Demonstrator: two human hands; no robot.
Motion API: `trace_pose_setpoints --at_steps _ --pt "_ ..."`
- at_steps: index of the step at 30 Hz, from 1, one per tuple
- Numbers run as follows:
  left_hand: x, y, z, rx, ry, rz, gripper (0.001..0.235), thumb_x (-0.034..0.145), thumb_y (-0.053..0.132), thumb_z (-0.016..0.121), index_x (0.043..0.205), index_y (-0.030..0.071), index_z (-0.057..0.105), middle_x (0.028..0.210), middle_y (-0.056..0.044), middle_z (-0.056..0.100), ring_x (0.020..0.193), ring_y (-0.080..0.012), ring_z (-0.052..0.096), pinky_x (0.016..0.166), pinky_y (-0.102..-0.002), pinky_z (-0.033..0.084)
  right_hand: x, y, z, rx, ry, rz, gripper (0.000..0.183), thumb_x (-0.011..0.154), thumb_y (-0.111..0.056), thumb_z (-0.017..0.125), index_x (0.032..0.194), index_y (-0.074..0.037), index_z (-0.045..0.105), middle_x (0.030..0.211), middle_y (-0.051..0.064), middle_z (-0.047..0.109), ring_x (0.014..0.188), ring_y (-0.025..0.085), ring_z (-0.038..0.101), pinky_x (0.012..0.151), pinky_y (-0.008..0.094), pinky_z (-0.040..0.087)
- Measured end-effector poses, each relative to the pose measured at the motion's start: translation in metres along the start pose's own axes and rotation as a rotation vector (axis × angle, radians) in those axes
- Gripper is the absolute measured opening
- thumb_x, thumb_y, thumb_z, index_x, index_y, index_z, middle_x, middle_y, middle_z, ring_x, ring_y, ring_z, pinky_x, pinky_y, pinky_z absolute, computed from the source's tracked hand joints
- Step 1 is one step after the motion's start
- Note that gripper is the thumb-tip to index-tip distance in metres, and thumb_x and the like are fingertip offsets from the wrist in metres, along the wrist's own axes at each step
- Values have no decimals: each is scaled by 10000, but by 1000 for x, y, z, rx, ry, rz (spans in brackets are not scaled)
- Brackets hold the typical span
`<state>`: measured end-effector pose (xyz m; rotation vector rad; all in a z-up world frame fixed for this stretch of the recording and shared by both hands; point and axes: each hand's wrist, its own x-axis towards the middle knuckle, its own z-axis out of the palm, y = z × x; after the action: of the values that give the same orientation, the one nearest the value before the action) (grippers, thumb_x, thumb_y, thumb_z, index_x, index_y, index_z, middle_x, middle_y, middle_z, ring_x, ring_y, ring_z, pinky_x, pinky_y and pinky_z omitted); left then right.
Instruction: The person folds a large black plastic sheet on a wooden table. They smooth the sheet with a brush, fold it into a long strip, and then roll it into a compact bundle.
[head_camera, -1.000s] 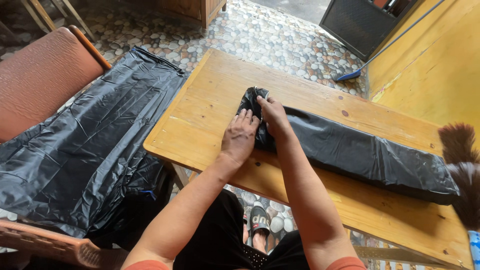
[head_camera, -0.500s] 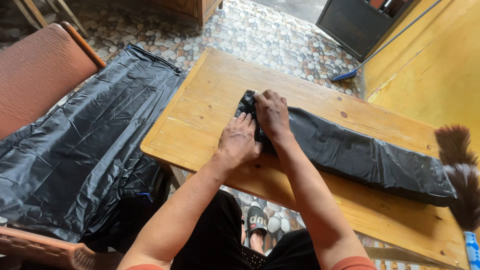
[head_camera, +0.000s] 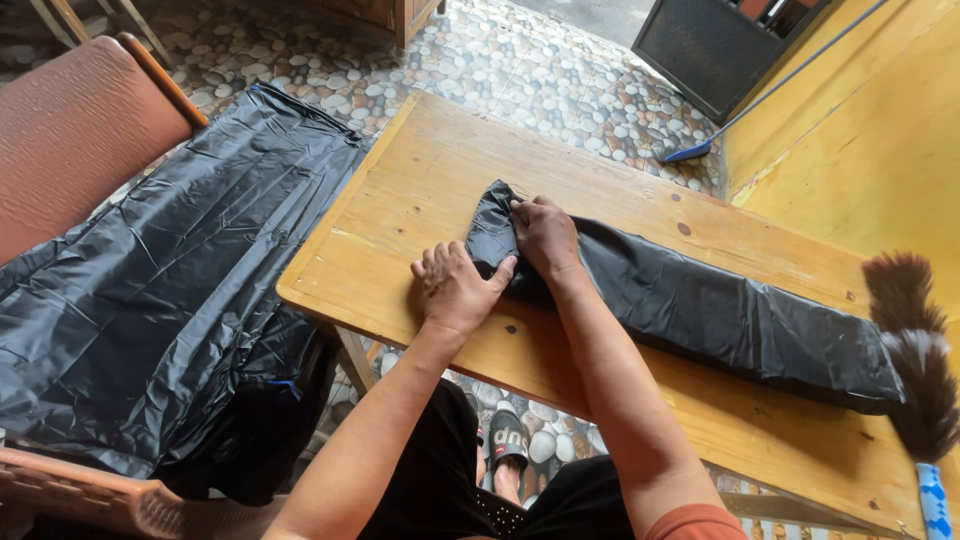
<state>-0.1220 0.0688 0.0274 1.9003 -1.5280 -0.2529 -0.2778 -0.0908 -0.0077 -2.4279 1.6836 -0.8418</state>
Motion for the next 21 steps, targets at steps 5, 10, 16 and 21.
trace_pose_setpoints --at_steps 5,10,16,21 --pt "3 11 11 -90 -70 -27 768 805 643 706 1276 94 450 1172 -146 540 1169 -386 574 1026 -493 422 24 0 -28 162 -290 329 294 901 -551 620 1029 -354 797 807 -12 754 927 261 752 862 469 565" --pt "-3 40 11 -147 -100 104 680 867 347 718 1388 50 398 1228 -166 457 1211 -418 551 1007 -455 502 9 -95 -141 314 -503 553 1010 812 -885 438 1263 -23 710 1283 240 690 1282 378 618 1078 502 456" --pt "-14 39 27 -132 -7 336 694 733 232 814 1351 140 513 1196 -98 435 1166 -352 513 1019 -429 478 19 -28 -96 432 -408 633 755 756 -489 749 1269 60 677 1196 315 658 1161 454 644 932 540 506" --pt "-23 31 45 -214 0 516 690 798 44 641 1459 119 459 1627 -170 398 1519 -336 361 1235 -442 331 13 25 -60 1000 -213 767 661 673 -121 751 1284 77 594 1184 194 505 1051 340 604 797 482 557"
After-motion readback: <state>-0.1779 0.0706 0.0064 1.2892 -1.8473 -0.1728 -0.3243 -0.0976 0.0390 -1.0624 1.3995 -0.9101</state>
